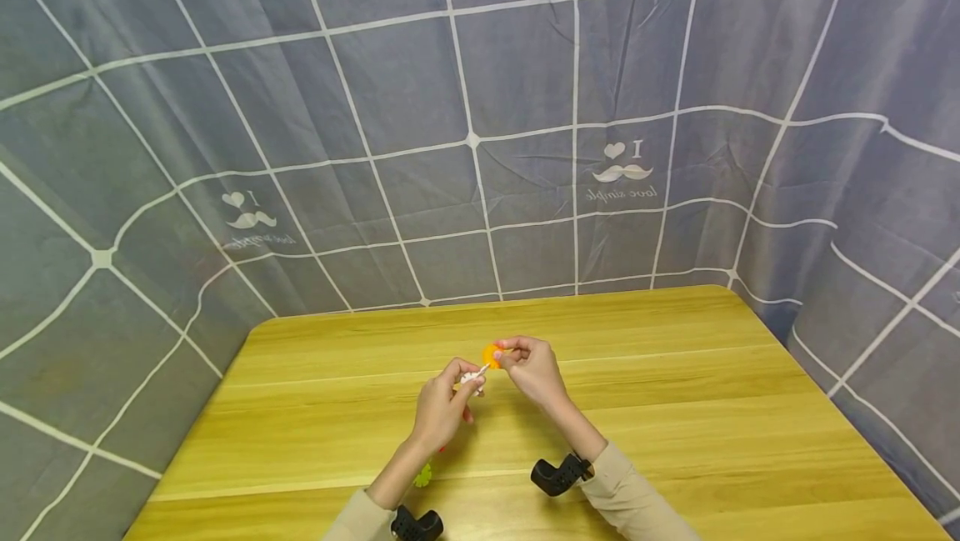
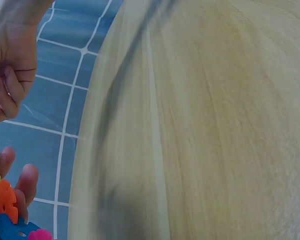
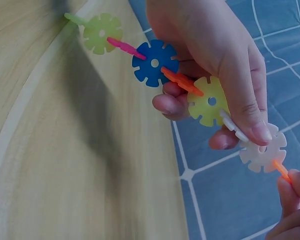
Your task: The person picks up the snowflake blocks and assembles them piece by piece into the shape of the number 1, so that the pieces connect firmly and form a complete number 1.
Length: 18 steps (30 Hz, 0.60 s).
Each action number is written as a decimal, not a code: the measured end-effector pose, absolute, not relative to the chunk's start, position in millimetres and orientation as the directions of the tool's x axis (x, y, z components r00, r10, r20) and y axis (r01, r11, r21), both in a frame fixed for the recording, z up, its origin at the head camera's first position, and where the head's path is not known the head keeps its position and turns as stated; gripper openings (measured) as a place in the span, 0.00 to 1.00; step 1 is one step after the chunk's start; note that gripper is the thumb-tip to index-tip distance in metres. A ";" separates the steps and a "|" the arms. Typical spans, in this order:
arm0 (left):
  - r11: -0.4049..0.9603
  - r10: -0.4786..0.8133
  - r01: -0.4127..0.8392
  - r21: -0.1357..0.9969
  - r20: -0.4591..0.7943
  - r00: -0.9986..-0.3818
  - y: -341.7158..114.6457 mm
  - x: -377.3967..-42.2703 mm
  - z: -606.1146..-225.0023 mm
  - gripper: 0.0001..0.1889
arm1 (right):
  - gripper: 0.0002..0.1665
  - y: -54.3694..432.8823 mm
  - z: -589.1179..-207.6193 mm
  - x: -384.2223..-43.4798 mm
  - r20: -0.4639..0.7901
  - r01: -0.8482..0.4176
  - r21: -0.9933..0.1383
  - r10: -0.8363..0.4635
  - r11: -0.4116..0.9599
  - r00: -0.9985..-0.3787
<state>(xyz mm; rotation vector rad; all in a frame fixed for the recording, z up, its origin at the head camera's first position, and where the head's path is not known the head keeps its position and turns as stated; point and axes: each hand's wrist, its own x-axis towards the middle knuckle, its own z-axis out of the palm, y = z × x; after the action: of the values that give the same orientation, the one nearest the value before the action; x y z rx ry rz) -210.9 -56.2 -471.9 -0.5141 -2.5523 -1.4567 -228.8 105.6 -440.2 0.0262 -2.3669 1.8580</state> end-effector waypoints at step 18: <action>0.466 0.224 0.387 0.796 0.317 -0.922 -49.5 -209.3 -473.5 0.10 | 0.11 110.3 -444.4 -227.1 0.092 -0.076 -0.971 0.059 0.227 -0.994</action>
<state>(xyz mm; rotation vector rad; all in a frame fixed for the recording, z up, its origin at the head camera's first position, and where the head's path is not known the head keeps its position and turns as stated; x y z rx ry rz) -209.3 -49.5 -473.5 -0.5353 -2.5426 -1.4467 -227.1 110.3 -444.4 0.0167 -2.3737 1.8883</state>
